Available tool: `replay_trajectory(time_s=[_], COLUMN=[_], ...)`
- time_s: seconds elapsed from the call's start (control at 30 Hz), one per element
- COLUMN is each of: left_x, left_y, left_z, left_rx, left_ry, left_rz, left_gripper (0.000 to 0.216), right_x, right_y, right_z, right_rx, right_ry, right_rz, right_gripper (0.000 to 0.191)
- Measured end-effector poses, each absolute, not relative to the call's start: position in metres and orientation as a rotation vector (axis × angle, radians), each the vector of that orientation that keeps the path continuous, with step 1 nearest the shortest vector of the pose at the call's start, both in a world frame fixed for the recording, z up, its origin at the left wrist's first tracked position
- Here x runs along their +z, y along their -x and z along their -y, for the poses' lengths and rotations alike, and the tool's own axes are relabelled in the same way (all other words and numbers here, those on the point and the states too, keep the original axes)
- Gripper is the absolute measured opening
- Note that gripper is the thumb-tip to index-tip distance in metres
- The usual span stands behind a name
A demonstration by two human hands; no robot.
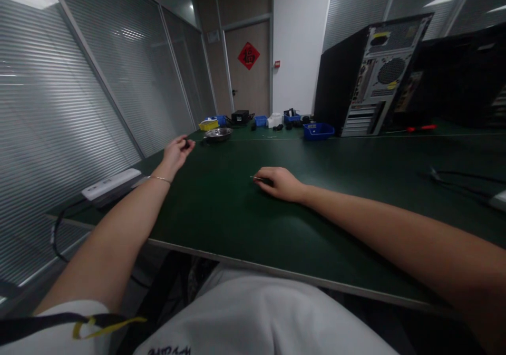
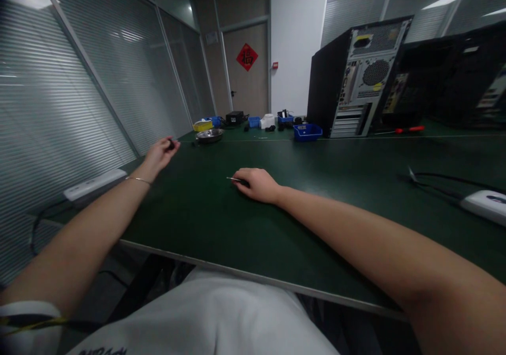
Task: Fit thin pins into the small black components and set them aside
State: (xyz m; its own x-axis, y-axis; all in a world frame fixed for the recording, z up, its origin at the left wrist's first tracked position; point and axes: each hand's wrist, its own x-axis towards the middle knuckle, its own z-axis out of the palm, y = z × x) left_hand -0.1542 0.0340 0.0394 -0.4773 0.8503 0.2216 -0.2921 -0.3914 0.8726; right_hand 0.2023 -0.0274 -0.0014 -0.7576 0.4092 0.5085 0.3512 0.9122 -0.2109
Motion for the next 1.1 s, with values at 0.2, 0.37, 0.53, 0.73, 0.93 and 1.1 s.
replay_trajectory(time_s=[0.2,0.37,0.53,0.73,0.93,1.1], left_x=[0.012,-0.002,0.000,0.002,-0.001,-0.001], left_y=[0.013,-0.023,-0.017,-0.017,-0.014,-0.013], left_z=[0.005,0.031,0.035,0.036,0.033,0.033], left_rx=[1.180,1.064,1.048,1.060,1.051,1.056], left_ry=[-1.270,-1.300,-1.229,-1.189,-1.222,-1.207], left_rz=[-0.843,-0.809,-0.758,-0.650,-0.626,-0.637], left_gripper=[0.037,0.028,0.032,0.036,0.036,0.034], right_x=[0.000,0.001,-0.001,0.002,0.003,0.004], right_y=[-0.203,-0.204,-0.203,-0.207,-0.208,-0.207], right_z=[0.028,0.032,0.031,0.033,0.033,0.034], right_rx=[0.177,0.152,0.133,0.117,0.150,0.146], right_ry=[0.607,0.631,0.641,0.672,0.639,0.622], right_rz=[2.272,2.281,2.282,2.225,2.219,2.199], right_gripper=[0.027,0.030,0.022,0.021,0.024,0.022])
